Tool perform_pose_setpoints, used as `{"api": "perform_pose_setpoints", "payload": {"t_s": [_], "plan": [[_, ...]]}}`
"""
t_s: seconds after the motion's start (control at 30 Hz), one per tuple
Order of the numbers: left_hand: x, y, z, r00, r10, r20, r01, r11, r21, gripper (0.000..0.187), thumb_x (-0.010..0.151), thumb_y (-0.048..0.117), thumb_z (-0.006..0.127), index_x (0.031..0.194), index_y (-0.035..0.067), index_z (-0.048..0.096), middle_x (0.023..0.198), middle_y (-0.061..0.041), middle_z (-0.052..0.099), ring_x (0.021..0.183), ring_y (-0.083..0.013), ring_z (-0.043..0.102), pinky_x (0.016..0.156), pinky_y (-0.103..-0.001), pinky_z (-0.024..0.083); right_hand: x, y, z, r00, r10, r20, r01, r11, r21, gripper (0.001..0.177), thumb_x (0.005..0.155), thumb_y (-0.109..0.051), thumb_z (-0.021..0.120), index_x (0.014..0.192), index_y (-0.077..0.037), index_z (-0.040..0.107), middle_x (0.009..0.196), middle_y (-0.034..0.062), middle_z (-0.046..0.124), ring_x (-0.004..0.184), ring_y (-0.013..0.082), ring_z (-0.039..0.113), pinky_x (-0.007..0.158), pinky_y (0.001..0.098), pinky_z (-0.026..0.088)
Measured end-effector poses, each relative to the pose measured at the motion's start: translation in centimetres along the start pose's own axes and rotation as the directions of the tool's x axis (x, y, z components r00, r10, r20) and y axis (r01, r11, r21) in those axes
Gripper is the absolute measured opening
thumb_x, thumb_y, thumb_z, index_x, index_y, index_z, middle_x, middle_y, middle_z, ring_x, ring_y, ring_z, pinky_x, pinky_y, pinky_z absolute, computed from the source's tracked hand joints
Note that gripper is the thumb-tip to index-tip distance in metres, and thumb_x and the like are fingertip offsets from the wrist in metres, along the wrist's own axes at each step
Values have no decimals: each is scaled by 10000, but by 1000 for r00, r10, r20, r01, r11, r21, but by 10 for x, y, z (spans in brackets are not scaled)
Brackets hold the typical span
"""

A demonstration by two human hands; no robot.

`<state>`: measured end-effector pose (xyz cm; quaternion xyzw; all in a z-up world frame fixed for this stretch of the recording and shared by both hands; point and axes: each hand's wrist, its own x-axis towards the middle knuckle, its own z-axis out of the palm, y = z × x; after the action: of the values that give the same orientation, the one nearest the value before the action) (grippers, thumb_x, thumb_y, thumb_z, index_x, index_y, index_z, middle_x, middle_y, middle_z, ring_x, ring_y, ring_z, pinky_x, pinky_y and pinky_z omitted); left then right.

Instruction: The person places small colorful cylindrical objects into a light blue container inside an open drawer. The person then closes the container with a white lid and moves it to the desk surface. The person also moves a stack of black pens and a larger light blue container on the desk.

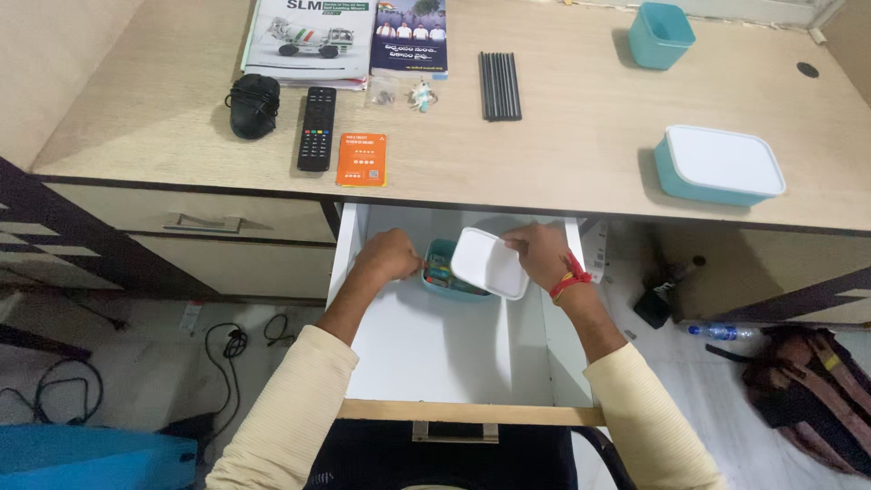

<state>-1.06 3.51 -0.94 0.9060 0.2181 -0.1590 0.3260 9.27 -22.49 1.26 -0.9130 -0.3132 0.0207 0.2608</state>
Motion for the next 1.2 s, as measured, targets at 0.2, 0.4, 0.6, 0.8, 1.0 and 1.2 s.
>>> {"api": "perform_pose_setpoints", "payload": {"t_s": [0.2,0.4,0.6,0.8,1.0,1.2], "plan": [[-4,0,-3,995,-22,95,20,1000,20,251,817,279,853,737,52,782,724,-89,752,695,-202,740,712,-368,590,14,-1,11,995,-86,58,85,996,26,245,926,-33,621,1089,-108,788,1053,157,765,952,338,735,860,424,573],[2,-5,3,996,49,-77,-77,908,-412,148,909,154,704,967,44,786,799,-89,790,692,-190,799,602,-308,624,21,-24,16,977,-174,123,183,981,-66,265,935,-29,579,1076,-106,790,1067,158,761,993,351,717,870,417,573],[-10,9,-3,999,-15,-40,-5,887,-461,283,955,231,714,1027,-41,746,889,-140,783,719,-210,793,623,-300,665,16,-53,15,976,-60,208,85,990,-113,284,971,-48,540,1093,-136,781,1115,146,734,996,355,700,847,433,565],[-27,18,-9,996,36,-85,-66,924,-377,313,931,266,743,998,-33,806,859,-141,808,707,-180,788,633,-257,625,13,-53,18,985,-73,157,92,989,-113,295,973,-62,539,1087,-162,792,1129,141,729,995,355,708,859,437,576],[-26,23,-8,996,2,-85,-32,934,-355,209,885,194,769,981,9,785,808,-112,793,685,-154,784,598,-256,634,11,-52,24,989,43,140,-28,994,-103,260,993,-121,560,1086,-185,794,1126,136,721,995,362,698,842,452,571],[-29,23,-5,992,8,-123,-54,927,-372,173,897,162,757,964,6,791,784,-121,791,662,-162,778,615,-281,621,7,-48,30,997,-14,78,23,994,-110,227,970,-123,597,1058,-156,804,1082,154,716,980,369,694,845,456,566]]}}
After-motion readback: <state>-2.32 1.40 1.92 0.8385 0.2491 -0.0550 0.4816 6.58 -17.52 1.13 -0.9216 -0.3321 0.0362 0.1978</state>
